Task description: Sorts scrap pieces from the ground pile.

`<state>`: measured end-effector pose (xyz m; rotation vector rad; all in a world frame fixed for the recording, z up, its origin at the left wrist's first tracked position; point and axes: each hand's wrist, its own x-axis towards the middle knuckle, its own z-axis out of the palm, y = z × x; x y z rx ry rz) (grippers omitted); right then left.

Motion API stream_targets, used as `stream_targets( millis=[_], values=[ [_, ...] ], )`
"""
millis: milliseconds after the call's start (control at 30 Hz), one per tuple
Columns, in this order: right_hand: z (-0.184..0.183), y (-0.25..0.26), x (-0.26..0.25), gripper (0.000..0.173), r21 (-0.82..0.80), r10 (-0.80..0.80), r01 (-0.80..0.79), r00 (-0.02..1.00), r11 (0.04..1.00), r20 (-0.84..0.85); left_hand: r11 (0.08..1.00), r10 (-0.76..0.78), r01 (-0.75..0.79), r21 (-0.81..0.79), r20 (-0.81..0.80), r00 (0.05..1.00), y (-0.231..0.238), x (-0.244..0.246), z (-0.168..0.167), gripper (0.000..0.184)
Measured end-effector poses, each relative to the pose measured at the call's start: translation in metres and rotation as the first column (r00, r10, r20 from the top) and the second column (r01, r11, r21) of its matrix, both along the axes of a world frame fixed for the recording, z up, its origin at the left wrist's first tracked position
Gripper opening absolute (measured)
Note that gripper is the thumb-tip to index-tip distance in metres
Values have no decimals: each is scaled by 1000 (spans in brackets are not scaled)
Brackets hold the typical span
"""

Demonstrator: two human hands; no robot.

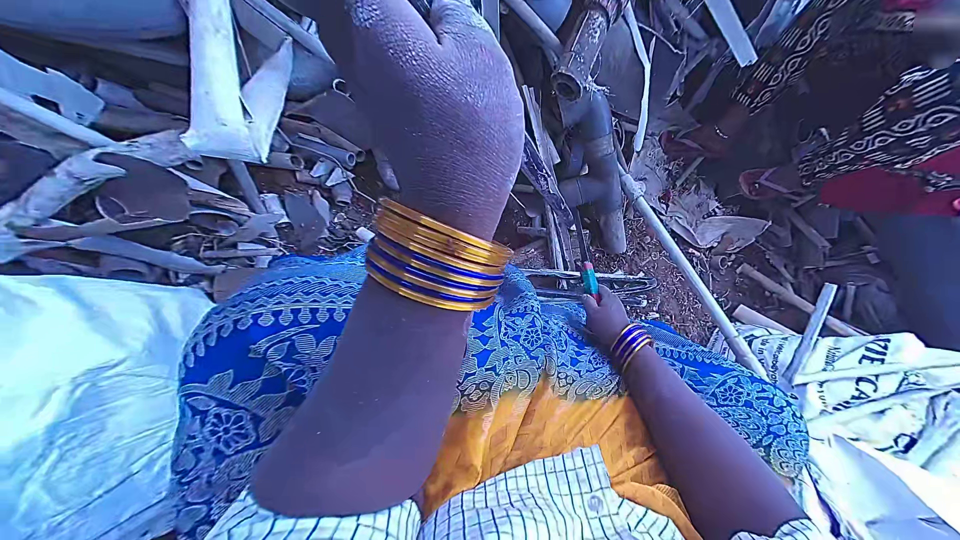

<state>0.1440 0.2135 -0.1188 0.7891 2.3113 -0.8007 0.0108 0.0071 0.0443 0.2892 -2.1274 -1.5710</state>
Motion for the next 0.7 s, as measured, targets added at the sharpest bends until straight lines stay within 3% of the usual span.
stream_targets(
  millis=[133, 200, 300, 367, 400, 500, 567, 633, 700],
  values=[
    [-3, 6, -3, 36, -69, -161, 159, 987, 985, -25, 995, -37, 42, 91, -56, 998, 6, 1, -2, 72],
    [-3, 4, -5, 36, -118, -188, 183, 981, 976, -35, 993, -52, 63, 104, -104, 993, 4, 2, -5, 80],
    [3, 0, -3, 37, -141, -201, 196, 979, 970, -19, 967, -200, 233, 102, -260, 945, 6, 5, -10, 80],
    [6, -1, -2, 37, -128, -192, 189, 981, 974, -11, 912, -363, 409, 35, -396, 844, 14, 1, -29, 66],
    [7, -1, -1, 37, -122, -181, 179, 983, 976, -5, 855, -473, 518, 10, -396, 787, 21, -1, -43, 62],
    [5, -1, 6, 39, -117, -174, 172, 985, 978, -11, 685, -718, 729, 16, -155, 679, 44, 3, -90, 56],
    [10, 0, 14, 39, -135, -193, 189, 981, 973, -14, 720, -691, 693, 39, -61, 721, 57, 13, -104, 38],
    [21, -1, 26, 38, -195, -247, 235, 968, 952, -35, 791, -611, 611, -29, 0, 792, 54, 26, -93, 31],
    [40, -3, 38, 37, -283, -327, 293, 942, 913, -81, 834, -547, 529, -157, -111, 830, 44, 34, -73, 31]
  ],
)
